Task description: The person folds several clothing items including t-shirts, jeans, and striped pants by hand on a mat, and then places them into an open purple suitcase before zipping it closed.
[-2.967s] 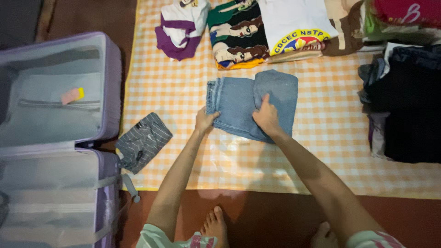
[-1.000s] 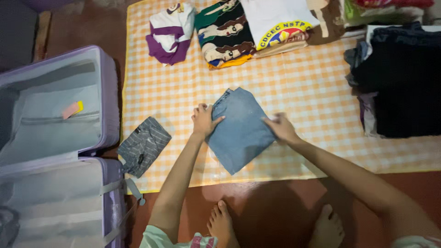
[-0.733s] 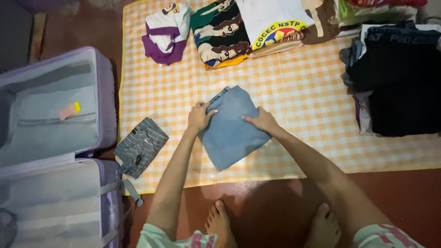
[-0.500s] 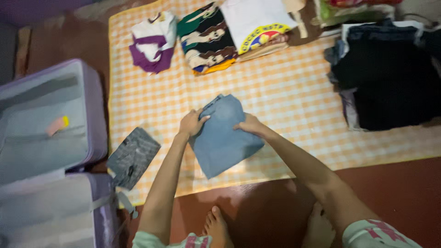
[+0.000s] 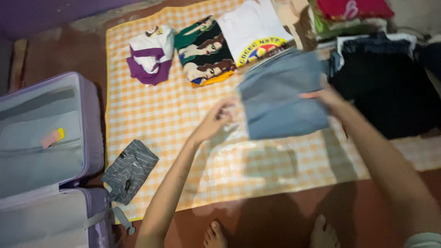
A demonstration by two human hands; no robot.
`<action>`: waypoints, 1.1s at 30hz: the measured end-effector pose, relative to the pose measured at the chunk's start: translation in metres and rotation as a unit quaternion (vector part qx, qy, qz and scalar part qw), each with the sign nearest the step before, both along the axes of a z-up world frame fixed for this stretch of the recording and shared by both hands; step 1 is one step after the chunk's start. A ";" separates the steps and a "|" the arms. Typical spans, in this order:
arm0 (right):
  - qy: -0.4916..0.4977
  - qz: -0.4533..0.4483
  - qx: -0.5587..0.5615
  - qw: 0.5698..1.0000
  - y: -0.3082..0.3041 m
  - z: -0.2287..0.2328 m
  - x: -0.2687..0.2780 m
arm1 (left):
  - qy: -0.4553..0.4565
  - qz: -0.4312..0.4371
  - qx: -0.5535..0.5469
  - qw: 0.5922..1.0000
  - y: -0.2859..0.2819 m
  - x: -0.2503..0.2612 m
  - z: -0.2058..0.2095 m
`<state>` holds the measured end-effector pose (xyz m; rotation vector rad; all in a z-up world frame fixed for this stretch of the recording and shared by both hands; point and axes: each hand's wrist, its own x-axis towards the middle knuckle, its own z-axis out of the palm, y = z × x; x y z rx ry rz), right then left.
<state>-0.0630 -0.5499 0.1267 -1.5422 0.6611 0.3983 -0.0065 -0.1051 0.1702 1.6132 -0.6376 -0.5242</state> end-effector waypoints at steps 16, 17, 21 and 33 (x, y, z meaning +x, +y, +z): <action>-0.080 0.102 -0.707 0.695 -0.046 -0.108 0.002 | 0.045 -0.016 -0.004 0.999 -0.037 -0.032 -0.086; -0.084 0.119 -0.719 0.680 -0.036 -0.107 0.007 | 0.052 -0.002 -0.001 0.999 -0.029 -0.042 -0.087; -0.198 0.174 -0.772 0.578 0.077 -0.081 0.036 | -0.001 0.081 0.113 0.990 0.017 -0.044 -0.076; -0.345 0.345 -0.180 0.854 0.482 -0.023 0.024 | -0.165 0.333 0.641 0.672 0.264 -0.081 -0.076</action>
